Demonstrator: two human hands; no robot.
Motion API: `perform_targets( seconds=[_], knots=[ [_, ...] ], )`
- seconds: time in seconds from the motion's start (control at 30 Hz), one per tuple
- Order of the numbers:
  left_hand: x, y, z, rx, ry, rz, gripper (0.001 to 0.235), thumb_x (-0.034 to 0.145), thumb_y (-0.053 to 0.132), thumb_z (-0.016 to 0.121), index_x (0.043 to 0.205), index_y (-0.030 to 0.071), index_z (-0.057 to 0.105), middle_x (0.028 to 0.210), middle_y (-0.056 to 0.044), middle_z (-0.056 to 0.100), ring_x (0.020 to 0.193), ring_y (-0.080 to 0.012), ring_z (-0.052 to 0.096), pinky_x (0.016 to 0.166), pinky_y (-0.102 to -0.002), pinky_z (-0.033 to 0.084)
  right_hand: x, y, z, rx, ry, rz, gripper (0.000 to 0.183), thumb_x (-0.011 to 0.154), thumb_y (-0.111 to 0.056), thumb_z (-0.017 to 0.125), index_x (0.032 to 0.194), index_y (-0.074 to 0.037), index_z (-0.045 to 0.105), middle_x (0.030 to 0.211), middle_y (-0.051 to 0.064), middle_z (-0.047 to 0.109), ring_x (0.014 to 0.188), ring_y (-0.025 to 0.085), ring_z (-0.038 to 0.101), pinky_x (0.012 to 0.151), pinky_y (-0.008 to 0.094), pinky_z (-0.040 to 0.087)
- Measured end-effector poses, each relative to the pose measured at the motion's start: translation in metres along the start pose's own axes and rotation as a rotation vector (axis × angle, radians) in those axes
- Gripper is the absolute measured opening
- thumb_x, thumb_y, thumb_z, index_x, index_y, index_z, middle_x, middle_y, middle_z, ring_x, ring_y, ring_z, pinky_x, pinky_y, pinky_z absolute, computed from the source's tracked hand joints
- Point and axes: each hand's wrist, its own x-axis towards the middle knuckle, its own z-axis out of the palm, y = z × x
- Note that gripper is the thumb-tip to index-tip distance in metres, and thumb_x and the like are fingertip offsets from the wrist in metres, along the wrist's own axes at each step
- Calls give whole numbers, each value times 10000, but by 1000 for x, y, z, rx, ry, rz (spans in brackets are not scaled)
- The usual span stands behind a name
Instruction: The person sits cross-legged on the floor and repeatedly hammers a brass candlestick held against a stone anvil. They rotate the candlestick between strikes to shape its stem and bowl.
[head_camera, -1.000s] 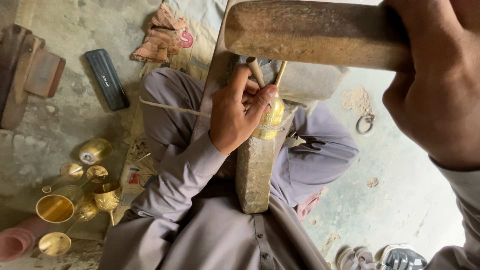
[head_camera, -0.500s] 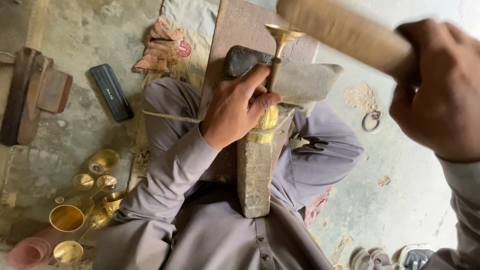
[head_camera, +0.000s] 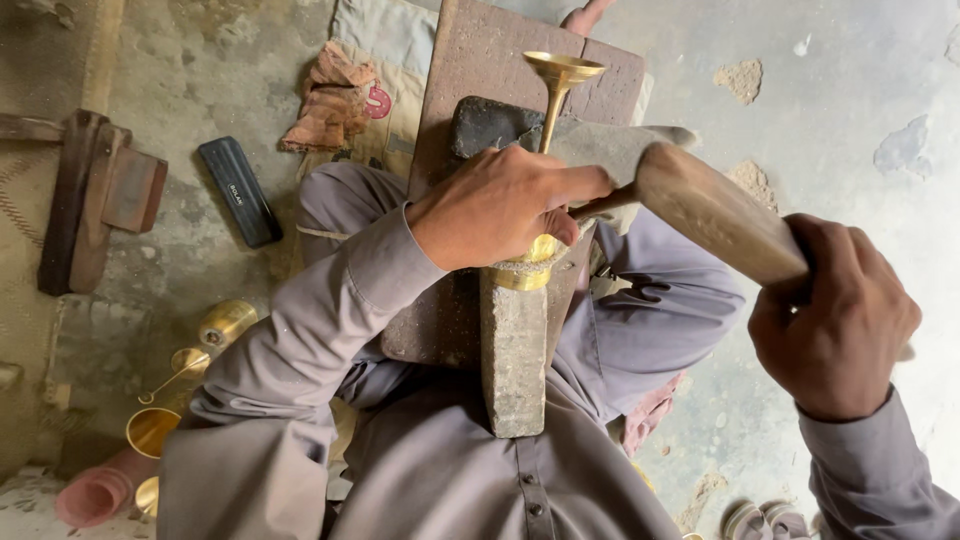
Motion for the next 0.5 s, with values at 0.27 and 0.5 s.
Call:
perform_targets(
  seconds=[0.27,0.5],
  knots=[
    [-14,3,9,58,154,-101,180,1035,178,693,1182,115,610,730,-34,678,543,-153,654,437,-265,482,-4,-1,-4,-210,99,-124,366,801,108,781,1133,63,634,877,206,717,664,272,692,577,348,542],
    [-41,19,11,-321,499,-307,330,1066,303,658,1107,16,501,804,-56,709,678,-113,735,559,-242,567,-1,9,-17,-12,98,-71,430,999,26,801,1325,89,529,1062,239,669,842,281,723,694,324,586]
  ],
)
